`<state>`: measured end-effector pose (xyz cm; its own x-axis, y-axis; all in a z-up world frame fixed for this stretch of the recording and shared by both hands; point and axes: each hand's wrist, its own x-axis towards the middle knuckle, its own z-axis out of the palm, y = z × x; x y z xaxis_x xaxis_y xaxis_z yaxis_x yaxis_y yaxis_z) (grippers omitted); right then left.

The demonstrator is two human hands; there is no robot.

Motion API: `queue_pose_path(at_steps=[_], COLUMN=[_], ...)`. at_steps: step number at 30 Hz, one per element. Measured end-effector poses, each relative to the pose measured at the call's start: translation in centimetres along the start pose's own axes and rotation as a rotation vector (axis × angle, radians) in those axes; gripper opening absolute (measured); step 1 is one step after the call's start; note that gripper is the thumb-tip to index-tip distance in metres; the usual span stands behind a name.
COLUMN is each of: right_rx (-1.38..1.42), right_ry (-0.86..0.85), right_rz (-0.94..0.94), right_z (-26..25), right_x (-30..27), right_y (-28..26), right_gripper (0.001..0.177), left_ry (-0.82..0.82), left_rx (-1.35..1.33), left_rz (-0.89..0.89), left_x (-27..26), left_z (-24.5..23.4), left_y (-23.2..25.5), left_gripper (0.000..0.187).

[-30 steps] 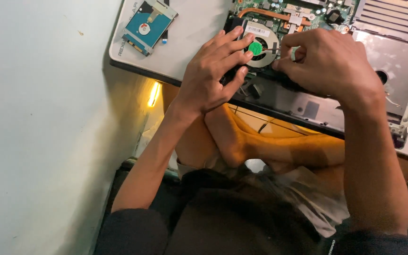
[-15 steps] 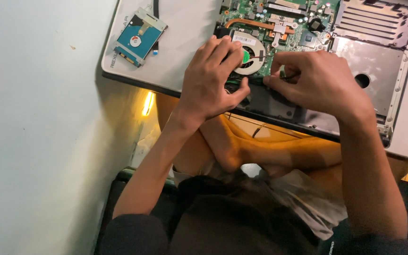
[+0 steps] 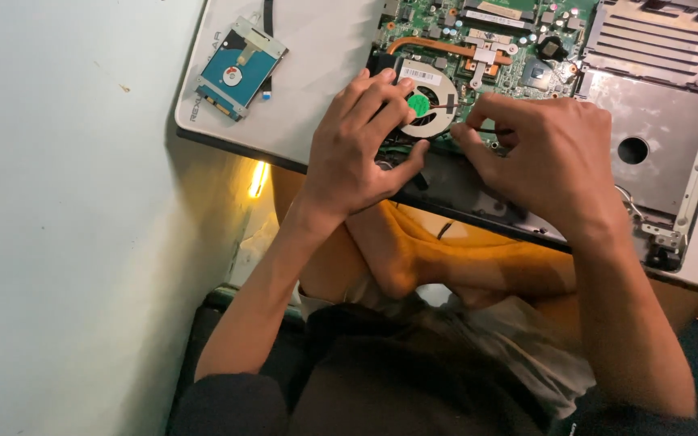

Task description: Connecting internal ribbon cables to a laptop motherboard and cleaning the components with a brush.

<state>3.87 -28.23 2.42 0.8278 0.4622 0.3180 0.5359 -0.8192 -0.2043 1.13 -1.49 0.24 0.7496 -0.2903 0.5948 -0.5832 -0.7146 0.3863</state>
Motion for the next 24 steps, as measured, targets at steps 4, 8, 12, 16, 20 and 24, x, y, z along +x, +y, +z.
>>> queue_pose_path(at_steps=[4,8,12,16,20,24], right_rx=[0.013,0.036,0.062,0.038,-0.013,0.078], right_ry=[-0.005,-0.098,-0.176,-0.471,-0.622,-0.734], right_rz=[0.0,0.009,0.045,0.223,0.185,0.187], right_z=[-0.4,-0.6,-1.6,-2.9,-2.4,-3.6], right_x=[-0.4,-0.5,-0.3,2.5,5.2,7.3], right_y=[-0.2,0.1,-0.3,-0.8,0.5,-0.2], right_gripper=[0.012,0.009,0.017,0.027,0.035,0.041], left_ry=[-0.001,0.016,0.016,0.011,0.018,0.006], left_rx=[0.021,0.034,0.006,0.009,0.046,0.084], left_rz=[-0.042,-0.062,-0.065,-0.069,-0.072,-0.036], left_x=[0.3,0.4,0.4,0.3,0.4,0.3], left_z=[0.2,0.3,0.2,0.3,0.4,0.7], left_y=[1.0,1.3,1.2,1.3,1.4,1.1], left_gripper=[0.032,0.031,0.029,0.031,0.033,0.052])
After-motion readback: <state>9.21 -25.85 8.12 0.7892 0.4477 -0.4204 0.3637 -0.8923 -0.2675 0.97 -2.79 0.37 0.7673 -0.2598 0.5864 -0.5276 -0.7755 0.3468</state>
